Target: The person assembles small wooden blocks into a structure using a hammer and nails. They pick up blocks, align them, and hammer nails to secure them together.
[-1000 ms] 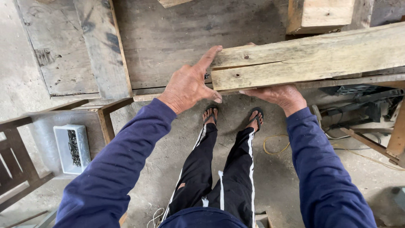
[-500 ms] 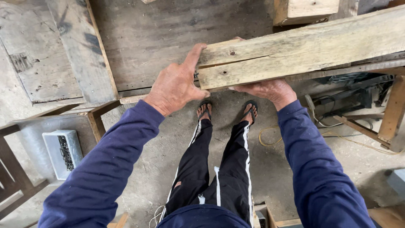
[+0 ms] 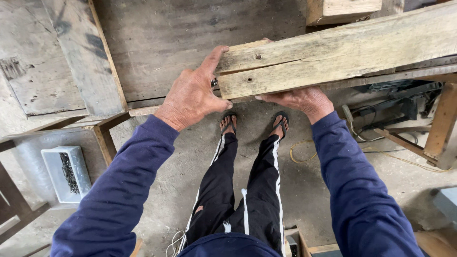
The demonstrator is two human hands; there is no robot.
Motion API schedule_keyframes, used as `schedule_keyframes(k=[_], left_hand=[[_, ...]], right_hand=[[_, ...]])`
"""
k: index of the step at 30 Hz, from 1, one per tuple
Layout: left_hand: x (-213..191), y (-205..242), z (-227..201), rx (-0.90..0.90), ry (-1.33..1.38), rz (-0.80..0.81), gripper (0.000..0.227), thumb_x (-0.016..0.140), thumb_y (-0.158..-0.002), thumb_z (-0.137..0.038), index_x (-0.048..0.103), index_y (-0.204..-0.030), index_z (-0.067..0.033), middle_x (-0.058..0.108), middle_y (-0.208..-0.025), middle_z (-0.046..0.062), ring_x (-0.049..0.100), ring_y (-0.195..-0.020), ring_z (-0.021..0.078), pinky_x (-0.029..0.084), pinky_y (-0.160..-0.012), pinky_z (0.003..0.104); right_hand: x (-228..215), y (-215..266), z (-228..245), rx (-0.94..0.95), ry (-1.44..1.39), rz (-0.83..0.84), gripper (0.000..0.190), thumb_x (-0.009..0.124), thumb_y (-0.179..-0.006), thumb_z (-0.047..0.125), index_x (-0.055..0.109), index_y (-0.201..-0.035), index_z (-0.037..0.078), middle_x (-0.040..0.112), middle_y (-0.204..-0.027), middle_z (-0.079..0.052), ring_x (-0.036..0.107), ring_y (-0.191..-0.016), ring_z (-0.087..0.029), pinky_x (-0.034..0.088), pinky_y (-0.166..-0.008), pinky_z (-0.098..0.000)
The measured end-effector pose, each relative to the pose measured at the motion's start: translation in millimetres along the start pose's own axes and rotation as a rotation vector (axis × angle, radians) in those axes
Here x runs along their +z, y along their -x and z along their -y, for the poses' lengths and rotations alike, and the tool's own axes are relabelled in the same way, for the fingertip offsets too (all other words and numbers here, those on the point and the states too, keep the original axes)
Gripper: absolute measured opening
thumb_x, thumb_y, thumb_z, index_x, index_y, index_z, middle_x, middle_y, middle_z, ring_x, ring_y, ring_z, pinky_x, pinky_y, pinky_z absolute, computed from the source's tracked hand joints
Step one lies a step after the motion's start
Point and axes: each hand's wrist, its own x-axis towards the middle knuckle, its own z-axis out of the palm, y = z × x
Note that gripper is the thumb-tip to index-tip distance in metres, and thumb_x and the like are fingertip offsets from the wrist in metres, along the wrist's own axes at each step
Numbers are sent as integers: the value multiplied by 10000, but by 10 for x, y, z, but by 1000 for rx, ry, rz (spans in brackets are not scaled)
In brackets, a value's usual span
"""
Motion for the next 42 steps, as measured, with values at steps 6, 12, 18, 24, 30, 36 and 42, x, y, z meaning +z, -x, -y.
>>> schedule_keyframes(k=[6,12,18,24,30,36,42], left_hand=[[78,43,29,77,31,-44,1149,904,-710,-237,208,-1623,-189,744,-938,131,766,-665,249,663,-760,377],[140,14,75,-73,-124,9,1207,882,-677,-198,124,-1616,-206,701,-696,140,738,-629,302,644,-723,404],[133,45,111,-15,-120,-12,1211,936,-705,-276,135,-1614,-262,728,-780,168,741,-734,370,620,-768,473],[73,-6,96,-38,-62,31,1228,961,-720,-328,112,-1606,-305,760,-880,188,756,-766,381,606,-857,484],[11,-25,93,17,-119,-8,1263,985,-650,-311,125,-1576,-333,753,-939,236,741,-841,418,590,-818,512],[155,250,233,-33,376,-176,1248,944,-697,-294,110,-1611,-128,601,-1233,268,736,-956,326,629,-768,384],[632,544,93,-165,909,-654,341,728,-975,-282,767,-1211,-38,820,-1094,150,722,-990,141,568,-904,313]], right_hand=[[-6,-43,28,-49,313,55,824,486,-1008,783,369,-1653,284,357,-1672,-113,379,-1506,-337,350,-1209,-578],[23,39,9,-168,448,-82,751,538,-1069,727,416,-1645,261,413,-1655,-121,456,-1481,-309,413,-1215,-523],[-530,-83,498,385,-32,525,658,633,-1045,616,615,-1405,66,660,-1042,-141,628,-896,-241,526,-1041,-397],[-1433,-324,1177,182,-265,-230,181,776,-947,197,747,-1069,67,732,-1037,-83,654,-955,-229,519,-838,-409],[-1280,-763,828,299,-476,28,169,831,-910,131,712,-955,20,675,-897,-93,630,-858,-254,510,-773,-394],[-1361,-910,882,410,-487,165,203,836,-916,184,704,-904,30,679,-859,-80,640,-771,-219,508,-702,-384],[-1362,-986,913,499,-463,251,245,837,-898,206,684,-929,16,675,-886,-89,644,-778,-221,504,-693,-377]])
